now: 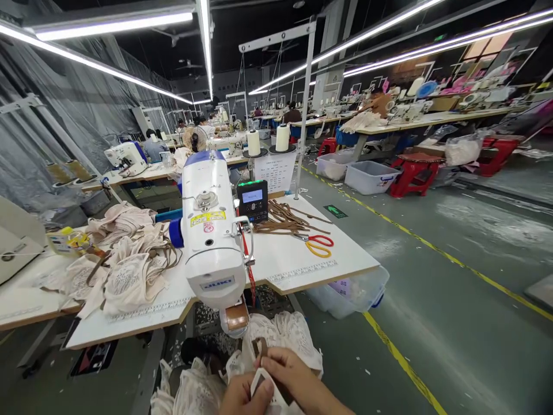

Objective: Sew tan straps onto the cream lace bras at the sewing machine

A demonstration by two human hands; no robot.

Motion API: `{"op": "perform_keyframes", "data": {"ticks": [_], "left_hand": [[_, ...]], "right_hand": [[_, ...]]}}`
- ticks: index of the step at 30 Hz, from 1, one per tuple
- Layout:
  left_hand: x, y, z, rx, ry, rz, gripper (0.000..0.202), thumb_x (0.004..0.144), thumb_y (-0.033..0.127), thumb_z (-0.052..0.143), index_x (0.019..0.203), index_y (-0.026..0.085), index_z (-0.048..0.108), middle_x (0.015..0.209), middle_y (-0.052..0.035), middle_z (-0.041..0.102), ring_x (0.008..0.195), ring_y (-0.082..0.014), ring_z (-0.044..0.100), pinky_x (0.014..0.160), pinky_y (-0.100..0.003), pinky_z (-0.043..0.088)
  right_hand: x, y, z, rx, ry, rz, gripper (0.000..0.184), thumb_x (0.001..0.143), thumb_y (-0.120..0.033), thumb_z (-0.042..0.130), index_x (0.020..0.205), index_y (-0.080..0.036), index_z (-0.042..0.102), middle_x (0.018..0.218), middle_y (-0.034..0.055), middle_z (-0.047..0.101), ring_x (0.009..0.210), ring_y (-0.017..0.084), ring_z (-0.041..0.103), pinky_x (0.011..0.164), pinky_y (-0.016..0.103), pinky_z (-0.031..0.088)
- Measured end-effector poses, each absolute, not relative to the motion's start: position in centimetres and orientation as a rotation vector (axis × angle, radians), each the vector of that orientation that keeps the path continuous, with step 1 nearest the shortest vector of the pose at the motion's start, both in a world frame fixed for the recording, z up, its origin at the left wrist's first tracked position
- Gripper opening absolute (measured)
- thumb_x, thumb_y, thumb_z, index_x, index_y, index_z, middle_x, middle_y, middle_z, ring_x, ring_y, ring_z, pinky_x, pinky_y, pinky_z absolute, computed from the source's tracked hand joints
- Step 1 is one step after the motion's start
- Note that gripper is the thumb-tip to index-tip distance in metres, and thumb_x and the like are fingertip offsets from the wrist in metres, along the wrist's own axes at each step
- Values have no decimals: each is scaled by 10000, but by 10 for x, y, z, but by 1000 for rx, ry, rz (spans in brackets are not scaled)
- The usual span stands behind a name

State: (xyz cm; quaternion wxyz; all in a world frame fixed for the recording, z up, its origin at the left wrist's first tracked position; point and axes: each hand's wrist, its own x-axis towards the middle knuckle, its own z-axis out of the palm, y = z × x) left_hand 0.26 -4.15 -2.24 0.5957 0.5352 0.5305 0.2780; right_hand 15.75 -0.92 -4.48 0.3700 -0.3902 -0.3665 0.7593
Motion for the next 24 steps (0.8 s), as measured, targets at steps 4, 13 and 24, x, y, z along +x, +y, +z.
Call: {"op": "perform_keyframes", "data": {"ticks": [4, 13, 24], "left_hand": [[-4, -40, -2, 1274, 1354, 652, 536, 797, 661, 552, 585, 196, 390, 582, 37, 323, 572, -106, 284, 543, -250, 231], [-16, -28, -5, 1277, 1316, 613, 482, 872, 518, 553, 556, 163, 473, 538, 46, 358, 529, -80, 290, 508, -232, 210], [-6, -41, -29, 1513, 1462, 961, 290, 954, 414, 526, 832, 165, 611, 762, -18, 624, 676, -125, 555, 603, -227, 428]], "right_hand": [[180, 10, -30, -1083, -807, 1721, 470, 640, -605, 807, 709, -162, 668, 583, -38, 521, 559, 91, 452, 563, 234, 352], [179, 15, -15, -855, -1508, 1905, 196, 858, -400, 697, 911, -233, 786, 1160, 61, 668, 1092, 196, 606, 920, 319, 472], [160, 20, -21, -975, -1225, 1790, 247, 842, -446, 702, 870, -209, 767, 881, 31, 705, 821, 155, 617, 755, 289, 490]]}}
